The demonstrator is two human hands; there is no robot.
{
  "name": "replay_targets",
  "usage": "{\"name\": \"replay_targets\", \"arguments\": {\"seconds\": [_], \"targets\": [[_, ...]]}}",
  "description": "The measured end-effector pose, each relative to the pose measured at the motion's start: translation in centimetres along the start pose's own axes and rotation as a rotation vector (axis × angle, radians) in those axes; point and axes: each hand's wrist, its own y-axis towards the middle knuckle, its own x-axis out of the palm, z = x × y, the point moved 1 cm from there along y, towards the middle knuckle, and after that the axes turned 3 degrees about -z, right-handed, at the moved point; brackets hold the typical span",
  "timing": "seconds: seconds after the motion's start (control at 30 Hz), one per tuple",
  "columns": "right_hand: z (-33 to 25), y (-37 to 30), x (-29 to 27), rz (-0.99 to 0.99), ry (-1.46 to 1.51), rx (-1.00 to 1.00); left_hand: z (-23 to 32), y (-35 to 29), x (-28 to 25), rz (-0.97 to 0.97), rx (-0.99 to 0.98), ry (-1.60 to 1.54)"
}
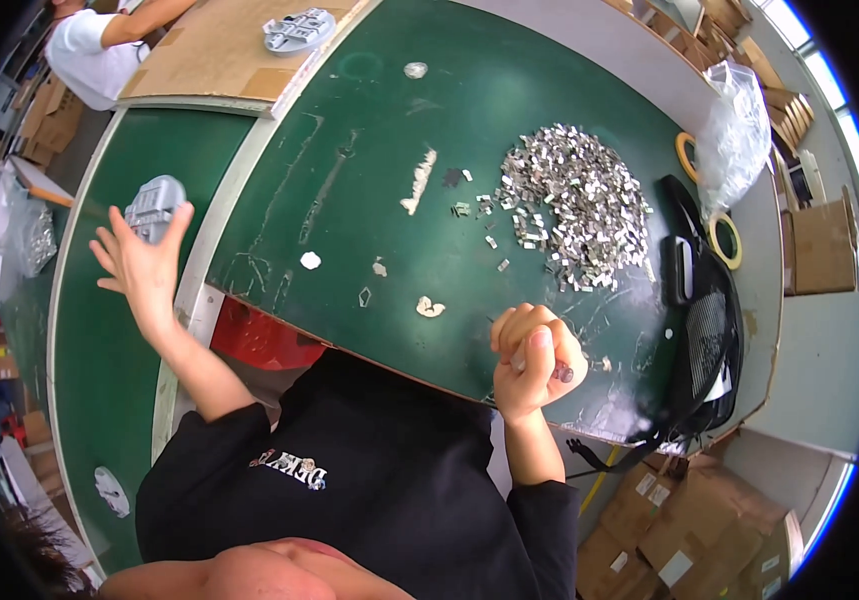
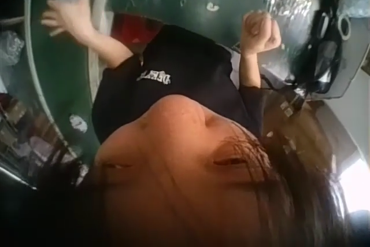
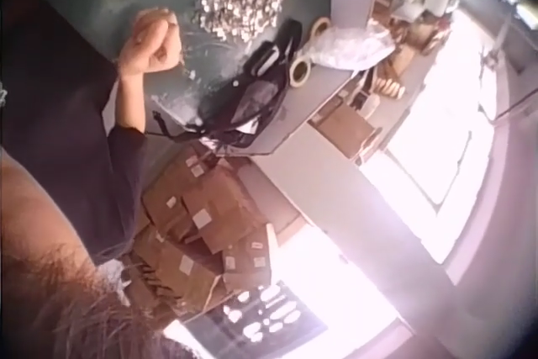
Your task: Assembling small silver metal parts into a circular white plastic base and pressing them into place using a handheld tool.
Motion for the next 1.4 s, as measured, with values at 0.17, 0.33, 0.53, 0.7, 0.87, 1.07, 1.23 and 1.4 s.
{"name": "replay_targets", "arguments": {"seconds": [0.17,0.33,0.53,0.7,0.87,1.07,1.23,1.4], "targets": [[-0.1,0.3,-0.3,0.019,-0.062,0.045,3.6,8.2,4.9,-0.056,0.019,0.124],[-1.5,0.5,-2.1,-0.008,-0.126,0.139,12.8,17.3,13.9,-0.084,0.349,-0.176],[-2.0,3.0,-3.4,-0.251,-0.89,0.407,15.0,20.3,19.3,-0.117,0.371,-0.162],[1.5,5.0,-5.6,-0.442,-1.152,0.294,20.3,11.2,10.3,-0.391,0.542,-0.526],[3.0,4.7,-6.0,-0.575,-1.261,0.197,19.8,2.5,4.2,-0.473,0.831,-0.759],[-0.2,4.1,-5.1,-0.319,-0.969,0.555,13.6,-10.3,2.8,-0.843,1.049,-0.821],[-2.1,2.5,-5.6,-0.205,-0.637,0.665,11.6,-15.4,3.8,-0.696,1.04,-0.686],[-3.0,1.2,-4.6,-0.31,-0.628,0.687,12.0,-13.9,3.8,-0.784,1.037,-0.95]]}}
